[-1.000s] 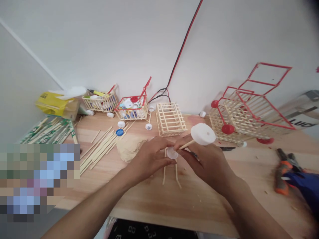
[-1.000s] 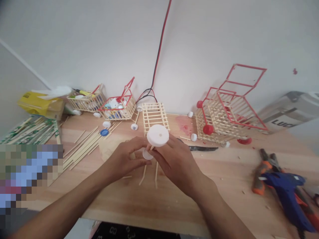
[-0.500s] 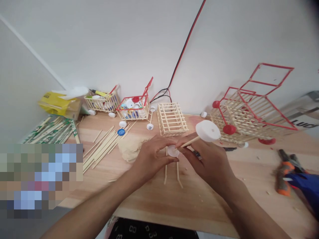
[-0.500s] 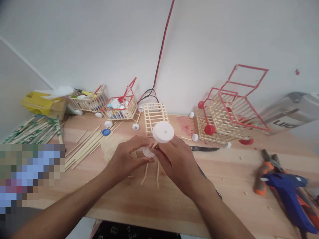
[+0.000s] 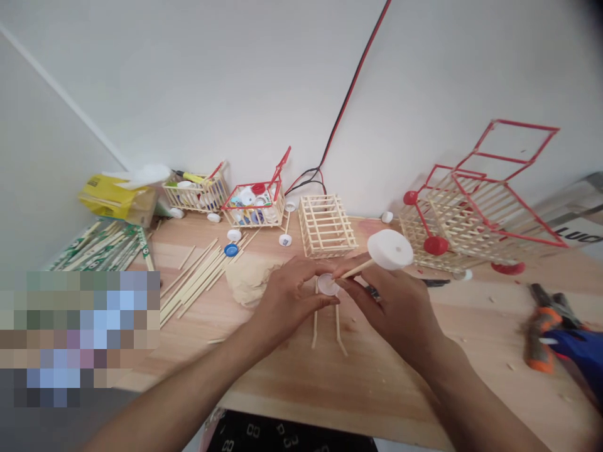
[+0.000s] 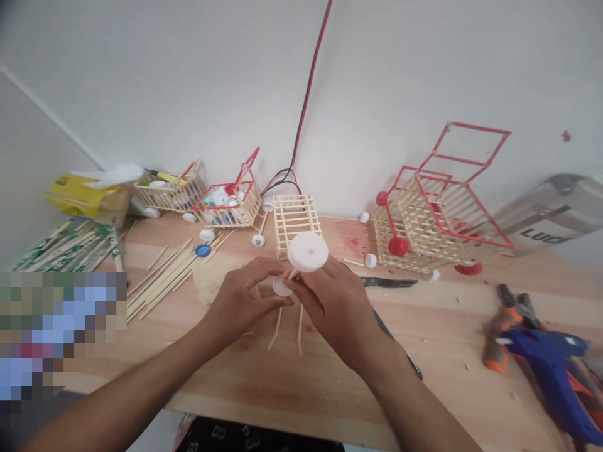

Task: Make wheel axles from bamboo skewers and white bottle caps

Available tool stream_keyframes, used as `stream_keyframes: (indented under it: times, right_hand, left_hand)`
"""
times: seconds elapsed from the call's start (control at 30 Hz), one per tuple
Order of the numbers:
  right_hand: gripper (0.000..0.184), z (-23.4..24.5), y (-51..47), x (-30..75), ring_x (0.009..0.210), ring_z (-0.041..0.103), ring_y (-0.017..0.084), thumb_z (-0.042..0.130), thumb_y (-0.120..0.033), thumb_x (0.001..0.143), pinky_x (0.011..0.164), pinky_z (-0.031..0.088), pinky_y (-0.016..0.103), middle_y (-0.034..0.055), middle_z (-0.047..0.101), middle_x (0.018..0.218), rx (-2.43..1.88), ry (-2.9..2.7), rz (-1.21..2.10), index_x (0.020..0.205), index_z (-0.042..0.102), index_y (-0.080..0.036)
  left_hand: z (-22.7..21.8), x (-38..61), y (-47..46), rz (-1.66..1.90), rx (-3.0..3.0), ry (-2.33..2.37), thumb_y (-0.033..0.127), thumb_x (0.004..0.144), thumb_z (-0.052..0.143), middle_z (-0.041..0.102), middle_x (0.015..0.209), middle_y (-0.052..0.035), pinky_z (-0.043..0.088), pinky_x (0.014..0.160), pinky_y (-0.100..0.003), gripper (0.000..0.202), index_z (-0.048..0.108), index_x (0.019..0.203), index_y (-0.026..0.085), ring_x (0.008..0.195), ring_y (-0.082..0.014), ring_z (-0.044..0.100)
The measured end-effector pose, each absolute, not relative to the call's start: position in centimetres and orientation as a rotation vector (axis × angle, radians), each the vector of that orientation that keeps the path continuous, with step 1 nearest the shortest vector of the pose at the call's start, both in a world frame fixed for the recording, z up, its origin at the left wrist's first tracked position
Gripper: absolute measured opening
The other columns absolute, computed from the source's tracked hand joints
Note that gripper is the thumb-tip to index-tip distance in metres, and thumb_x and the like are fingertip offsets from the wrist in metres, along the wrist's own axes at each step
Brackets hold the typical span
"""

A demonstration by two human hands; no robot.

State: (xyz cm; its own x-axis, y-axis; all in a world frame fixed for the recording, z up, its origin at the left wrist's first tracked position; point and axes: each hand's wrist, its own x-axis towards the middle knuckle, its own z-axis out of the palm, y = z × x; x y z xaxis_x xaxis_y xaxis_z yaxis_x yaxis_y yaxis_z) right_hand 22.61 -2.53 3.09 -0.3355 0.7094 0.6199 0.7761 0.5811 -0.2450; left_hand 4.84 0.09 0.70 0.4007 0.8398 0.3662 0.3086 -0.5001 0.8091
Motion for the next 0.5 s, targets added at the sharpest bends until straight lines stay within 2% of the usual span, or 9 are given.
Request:
stream_keyframes:
  times: [0.1,0.27,0.33,0.5]
  right_hand:
    - [0.013,3.07,-2.40,22.64,0.073,0.062,0.018,0.054,-0.023,0.089,0.063,0.046,0.028,0.0052,0.068,0.079,-1.159,-2.104,-0.139,0.080,0.062,-0.020]
    - [0.011,3.01,-2.13,22.89,0.077,0.064,0.020,0.053,-0.023,0.090,0.065,0.047,0.031,0.0070,0.070,0.082,-1.146,-2.103,-0.140,0.085,0.062,-0.019]
    - [0.012,2.98,-2.07,22.98,0.076,0.065,0.021,0.052,-0.024,0.090,0.063,0.047,0.031,0.0069,0.071,0.081,-1.140,-2.117,-0.159,0.085,0.062,-0.019]
    - [0.016,2.62,-1.95,23.20,0.070,0.065,0.021,0.050,-0.029,0.092,0.060,0.045,0.033,0.0059,0.072,0.083,-1.156,-2.157,-0.201,0.085,0.062,-0.022]
  left_hand:
    - [0.52,4.81,0.28,1.003,2.022,0.990,0.024,0.069,0.078,0.069,0.108,-0.0033,0.046,0.091,-0.038,0.038,0.065,0.105,0.024,0.103,-0.0229,0.061]
    - [0.77,4.76,0.37,0.905,2.057,0.932,0.026,0.062,0.083,0.058,0.127,-0.0098,0.040,0.101,-0.043,0.081,0.043,0.133,0.021,0.118,-0.0260,0.052]
    - [0.98,4.70,0.26,0.896,2.065,0.882,0.025,0.065,0.081,0.056,0.130,-0.0103,0.039,0.102,-0.042,0.079,0.041,0.134,0.020,0.120,-0.0250,0.051]
    - [1.10,4.41,0.22,0.911,2.098,0.774,0.023,0.076,0.071,0.057,0.131,-0.0064,0.039,0.102,-0.038,0.055,0.049,0.127,0.023,0.121,-0.0217,0.052]
